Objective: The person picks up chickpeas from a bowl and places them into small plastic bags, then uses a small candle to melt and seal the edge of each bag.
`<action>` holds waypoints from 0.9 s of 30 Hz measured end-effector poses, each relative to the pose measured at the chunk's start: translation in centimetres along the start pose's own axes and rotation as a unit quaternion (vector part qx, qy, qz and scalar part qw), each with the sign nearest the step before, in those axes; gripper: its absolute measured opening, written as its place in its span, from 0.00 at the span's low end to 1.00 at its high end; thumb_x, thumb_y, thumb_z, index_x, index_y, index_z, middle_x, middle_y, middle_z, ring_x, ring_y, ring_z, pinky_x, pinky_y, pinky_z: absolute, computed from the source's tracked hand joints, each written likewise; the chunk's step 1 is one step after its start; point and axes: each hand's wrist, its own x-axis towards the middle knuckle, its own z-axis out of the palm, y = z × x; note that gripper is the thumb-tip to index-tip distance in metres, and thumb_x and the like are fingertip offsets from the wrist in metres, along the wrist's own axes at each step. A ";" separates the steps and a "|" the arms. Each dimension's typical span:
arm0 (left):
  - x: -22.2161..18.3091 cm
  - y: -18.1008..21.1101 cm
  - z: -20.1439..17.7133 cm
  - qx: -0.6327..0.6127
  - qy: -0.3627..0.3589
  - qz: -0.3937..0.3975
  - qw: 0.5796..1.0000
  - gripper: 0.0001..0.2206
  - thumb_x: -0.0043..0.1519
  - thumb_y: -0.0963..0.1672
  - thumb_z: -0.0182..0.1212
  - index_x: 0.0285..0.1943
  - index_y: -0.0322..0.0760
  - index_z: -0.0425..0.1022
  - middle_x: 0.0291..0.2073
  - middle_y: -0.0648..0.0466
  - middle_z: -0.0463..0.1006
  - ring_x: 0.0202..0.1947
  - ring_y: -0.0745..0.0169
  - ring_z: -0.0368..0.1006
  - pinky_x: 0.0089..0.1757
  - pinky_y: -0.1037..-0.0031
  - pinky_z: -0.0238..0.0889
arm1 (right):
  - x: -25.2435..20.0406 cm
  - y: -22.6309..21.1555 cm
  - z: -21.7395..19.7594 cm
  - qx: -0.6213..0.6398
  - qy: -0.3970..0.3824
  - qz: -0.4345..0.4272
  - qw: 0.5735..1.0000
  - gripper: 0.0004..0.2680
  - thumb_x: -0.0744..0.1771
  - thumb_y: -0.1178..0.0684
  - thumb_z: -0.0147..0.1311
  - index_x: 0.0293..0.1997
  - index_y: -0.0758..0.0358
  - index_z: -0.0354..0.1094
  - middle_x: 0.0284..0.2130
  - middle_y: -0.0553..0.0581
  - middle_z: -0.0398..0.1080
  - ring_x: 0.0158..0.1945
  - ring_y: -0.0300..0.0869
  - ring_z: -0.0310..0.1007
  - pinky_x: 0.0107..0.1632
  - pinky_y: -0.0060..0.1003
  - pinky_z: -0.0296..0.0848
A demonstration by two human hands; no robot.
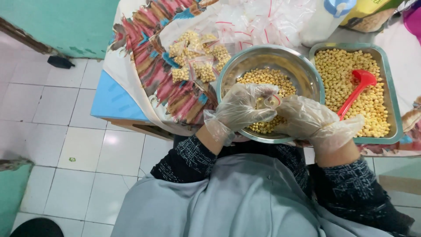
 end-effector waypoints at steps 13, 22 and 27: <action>0.6 0.5 -0.6 -0.027 -0.021 -0.019 0.999 0.15 0.54 0.46 0.76 0.47 0.38 0.84 0.37 0.47 0.84 0.43 0.64 0.78 0.48 0.68 0.73 | 3.6 2.0 6.0 0.127 0.167 -0.052 0.976 0.10 0.61 0.43 0.62 0.45 0.42 0.77 0.45 0.48 0.75 0.54 0.46 0.75 0.53 0.45 0.81; 0.3 0.6 0.1 -0.044 -0.005 -0.018 0.999 0.14 0.52 0.43 0.78 0.44 0.34 0.84 0.36 0.44 0.83 0.42 0.63 0.77 0.47 0.71 0.73 | 1.7 1.2 5.2 0.174 0.277 -0.108 0.939 0.05 0.60 0.50 0.65 0.34 0.49 0.75 0.31 0.51 0.71 0.42 0.50 0.77 0.40 0.44 0.81; 0.3 0.2 0.3 -0.012 0.004 0.000 1.000 0.15 0.51 0.44 0.79 0.44 0.32 0.83 0.36 0.42 0.83 0.41 0.60 0.78 0.46 0.68 0.73 | 0.9 0.9 4.0 0.209 0.308 -0.139 0.918 0.04 0.60 0.54 0.65 0.32 0.51 0.75 0.29 0.53 0.71 0.41 0.52 0.77 0.38 0.44 0.80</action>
